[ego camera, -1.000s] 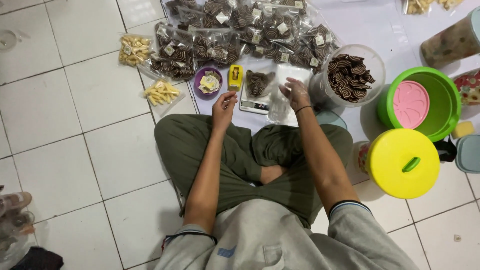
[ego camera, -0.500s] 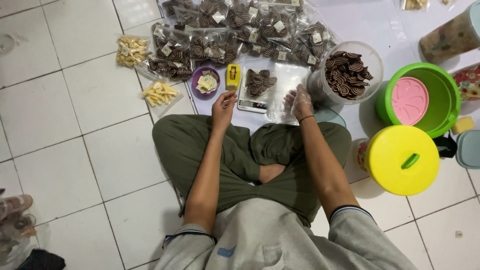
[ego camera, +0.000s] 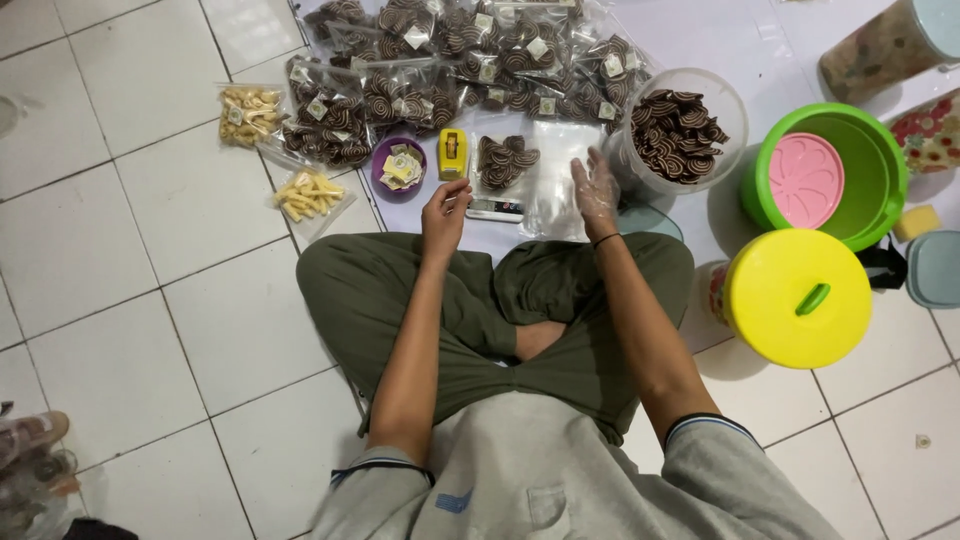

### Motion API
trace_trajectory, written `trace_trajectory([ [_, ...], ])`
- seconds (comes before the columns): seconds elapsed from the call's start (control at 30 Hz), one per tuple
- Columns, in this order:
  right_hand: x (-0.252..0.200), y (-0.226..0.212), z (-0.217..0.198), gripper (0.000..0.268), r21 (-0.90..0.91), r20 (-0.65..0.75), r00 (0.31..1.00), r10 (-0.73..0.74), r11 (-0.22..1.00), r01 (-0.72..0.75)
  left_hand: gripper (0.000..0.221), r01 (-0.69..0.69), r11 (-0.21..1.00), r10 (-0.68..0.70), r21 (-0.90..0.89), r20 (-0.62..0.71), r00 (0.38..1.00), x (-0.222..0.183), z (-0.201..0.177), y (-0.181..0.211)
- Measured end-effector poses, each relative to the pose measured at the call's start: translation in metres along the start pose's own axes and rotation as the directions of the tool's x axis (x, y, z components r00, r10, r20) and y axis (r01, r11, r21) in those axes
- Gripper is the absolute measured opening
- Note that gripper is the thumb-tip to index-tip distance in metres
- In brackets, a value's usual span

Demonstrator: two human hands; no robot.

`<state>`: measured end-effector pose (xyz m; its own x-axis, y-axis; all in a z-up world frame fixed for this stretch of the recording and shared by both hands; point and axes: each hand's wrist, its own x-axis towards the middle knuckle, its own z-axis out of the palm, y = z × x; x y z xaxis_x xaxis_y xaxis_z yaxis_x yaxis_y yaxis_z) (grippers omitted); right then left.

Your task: Weighing chocolate swirl cookies on a digital scale and placing them into plastic bags for packaging.

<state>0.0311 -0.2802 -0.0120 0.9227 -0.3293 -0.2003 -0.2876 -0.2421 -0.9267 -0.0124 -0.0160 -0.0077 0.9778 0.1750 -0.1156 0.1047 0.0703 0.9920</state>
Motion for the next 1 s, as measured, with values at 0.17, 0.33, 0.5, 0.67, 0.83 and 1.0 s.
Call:
trace_trajectory([
  [0.17, -0.019, -0.04, -0.011, 0.051, -0.106, 0.004, 0.983, -0.185, 0.977, 0.185, 0.025, -0.007, 1.0, 0.007, 0.003, -0.005, 1.0, -0.002, -0.001, 0.004],
  [0.33, -0.03, -0.075, -0.04, 0.032, 0.081, -0.017, 0.925, -0.38, 0.921, 0.38, 0.025, -0.017, 1.0, 0.017, 0.008, 0.014, 1.0, -0.002, -0.005, -0.007],
  [0.5, 0.008, -0.056, -0.099, 0.028, -0.172, -0.194, 0.806, -0.559, 0.829, 0.533, 0.025, 0.005, 0.999, -0.006, 0.042, 0.028, 1.0, 0.0, -0.001, 0.002],
  [0.67, 0.106, 0.029, -0.151, 0.031, -0.666, -0.139, 0.941, -0.31, 0.733, 0.142, 0.024, 0.021, 0.999, -0.022, 0.037, 0.027, 0.999, 0.0, 0.014, 0.001],
  [0.83, 0.106, -0.002, -0.154, 0.025, -0.852, -0.067, 0.938, -0.34, 0.509, 0.124, 0.025, 0.009, 0.999, -0.011, 0.038, 0.067, 0.998, 0.005, 0.021, -0.017],
  [1.0, 0.118, 0.005, -0.132, 0.028, -0.842, 0.05, 0.929, -0.368, 0.485, 0.238, 0.027, -0.013, 0.999, 0.009, 0.047, 0.086, 0.996, 0.002, 0.013, -0.021],
])
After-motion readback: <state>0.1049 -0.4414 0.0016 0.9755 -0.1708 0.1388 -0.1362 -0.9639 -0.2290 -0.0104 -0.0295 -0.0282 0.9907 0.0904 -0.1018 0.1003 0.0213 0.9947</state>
